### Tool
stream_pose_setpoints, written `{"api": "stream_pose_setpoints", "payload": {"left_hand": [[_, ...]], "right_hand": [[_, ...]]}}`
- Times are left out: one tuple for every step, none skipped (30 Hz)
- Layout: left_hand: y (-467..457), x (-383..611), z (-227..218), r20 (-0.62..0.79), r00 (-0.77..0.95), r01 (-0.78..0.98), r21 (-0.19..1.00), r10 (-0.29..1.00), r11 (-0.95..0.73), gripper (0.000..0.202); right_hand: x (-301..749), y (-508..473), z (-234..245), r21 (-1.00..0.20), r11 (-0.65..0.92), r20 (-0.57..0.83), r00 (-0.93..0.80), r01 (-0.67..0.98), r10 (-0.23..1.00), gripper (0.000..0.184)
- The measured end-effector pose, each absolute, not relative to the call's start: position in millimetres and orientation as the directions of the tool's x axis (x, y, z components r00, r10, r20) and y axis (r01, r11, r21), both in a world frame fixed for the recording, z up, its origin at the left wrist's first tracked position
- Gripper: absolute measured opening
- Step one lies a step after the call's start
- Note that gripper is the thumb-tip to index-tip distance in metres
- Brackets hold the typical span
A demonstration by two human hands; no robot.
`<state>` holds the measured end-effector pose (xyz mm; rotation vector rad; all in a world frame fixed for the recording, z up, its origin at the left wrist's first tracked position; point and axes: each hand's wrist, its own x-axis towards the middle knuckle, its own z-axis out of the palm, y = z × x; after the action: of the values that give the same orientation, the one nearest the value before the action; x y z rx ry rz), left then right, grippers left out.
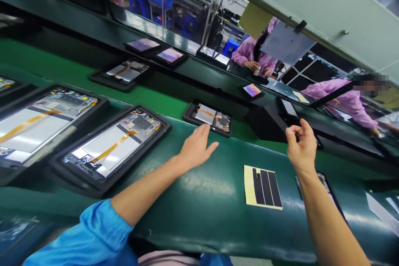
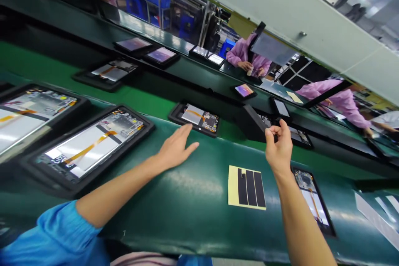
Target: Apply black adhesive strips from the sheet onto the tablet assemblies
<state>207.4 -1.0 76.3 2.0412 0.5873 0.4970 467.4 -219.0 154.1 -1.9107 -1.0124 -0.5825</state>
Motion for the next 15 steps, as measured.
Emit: {"api": "stream_pose_setpoints", "payload": {"left_hand": [[-14.3, 207.6, 73.6, 0.084, 0.827, 0.152, 0.918, 0.556, -0.366, 0.067], [-28.3, 207.2, 70.9, 0.053, 0.850, 0.101, 0.960, 0.525, -0.260, 0.065], [-41.8, 206.7, 68.8, 0.027, 0.868, 0.055, 0.987, 0.495, -0.150, 0.065], [-54.4, 206.6, 67.6, 0.008, 0.883, 0.016, 0.999, 0.469, -0.048, 0.066], [-65.3, 206.9, 67.5, 0.001, 0.895, -0.018, 0.999, 0.447, 0.035, 0.067], [-74.4, 207.5, 68.5, -0.012, 0.897, -0.053, 0.989, 0.441, 0.135, 0.068], [-81.6, 208.0, 70.4, -0.034, 0.891, -0.087, 0.966, 0.453, 0.244, 0.069], [-87.0, 207.9, 72.6, -0.069, 0.875, -0.118, 0.929, 0.479, 0.350, 0.068], [-91.1, 206.3, 74.7, -0.115, 0.851, -0.146, 0.886, 0.513, 0.440, 0.065], [-94.2, 202.4, 76.0, -0.168, 0.820, -0.167, 0.844, 0.547, 0.509, 0.061], [-96.8, 195.4, 76.1, -0.220, 0.785, -0.179, 0.814, 0.579, 0.552, 0.056], [-99.2, 184.8, 74.6, -0.261, 0.752, -0.177, 0.805, 0.605, 0.567, 0.052], [-101.5, 170.4, 71.6, -0.292, 0.724, -0.161, 0.810, 0.626, 0.564, 0.048], [-103.6, 152.7, 67.3, -0.326, 0.696, -0.148, 0.806, 0.640, 0.572, 0.048], [-105.4, 132.8, 62.0, -0.364, 0.671, -0.134, 0.797, 0.646, 0.589, 0.050]], "right_hand": [[452.0, -220.6, 152.9, -0.480, -0.282, 0.714, 0.557, 0.830, 0.424, 0.061], [434.6, -221.2, 150.9, -0.482, -0.279, 0.712, 0.556, 0.831, 0.429, 0.059], [415.4, -220.9, 148.0, -0.487, -0.275, 0.703, 0.559, 0.829, 0.439, 0.058], [394.7, -219.8, 144.2, -0.486, -0.277, 0.688, 0.559, 0.829, 0.463, 0.057], [373.0, -218.2, 139.4, -0.474, -0.279, 0.680, 0.548, 0.835, 0.487, 0.057], [350.8, -216.2, 133.8, -0.453, -0.281, 0.666, 0.531, 0.846, 0.524, 0.058], [328.8, -214.2, 127.3, -0.424, -0.273, 0.658, 0.501, 0.863, 0.561, 0.061], [307.8, -212.4, 120.5, -0.396, -0.247, 0.655, 0.461, 0.884, 0.599, 0.063], [288.4, -211.0, 113.8, -0.373, -0.208, 0.644, 0.414, 0.904, 0.643, 0.064], [271.2, -210.4, 107.6, -0.353, -0.163, 0.639, 0.365, 0.921, 0.677, 0.064], [256.5, -210.8, 102.5, -0.341, -0.126, 0.632, 0.327, 0.932, 0.703, 0.066], [244.6, -212.2, 98.7, -0.337, -0.088, 0.623, 0.292, 0.937, 0.725, 0.067], [235.4, -214.7, 96.3, -0.338, -0.035, 0.618, 0.250, 0.940, 0.746, 0.070], [228.9, -218.2, 95.5, -0.343, 0.024, 0.616, 0.205, 0.939, 0.761, 0.072], [224.6, -222.7, 95.9, -0.348, 0.088, 0.623, 0.160, 0.934, 0.766, 0.075]]}}
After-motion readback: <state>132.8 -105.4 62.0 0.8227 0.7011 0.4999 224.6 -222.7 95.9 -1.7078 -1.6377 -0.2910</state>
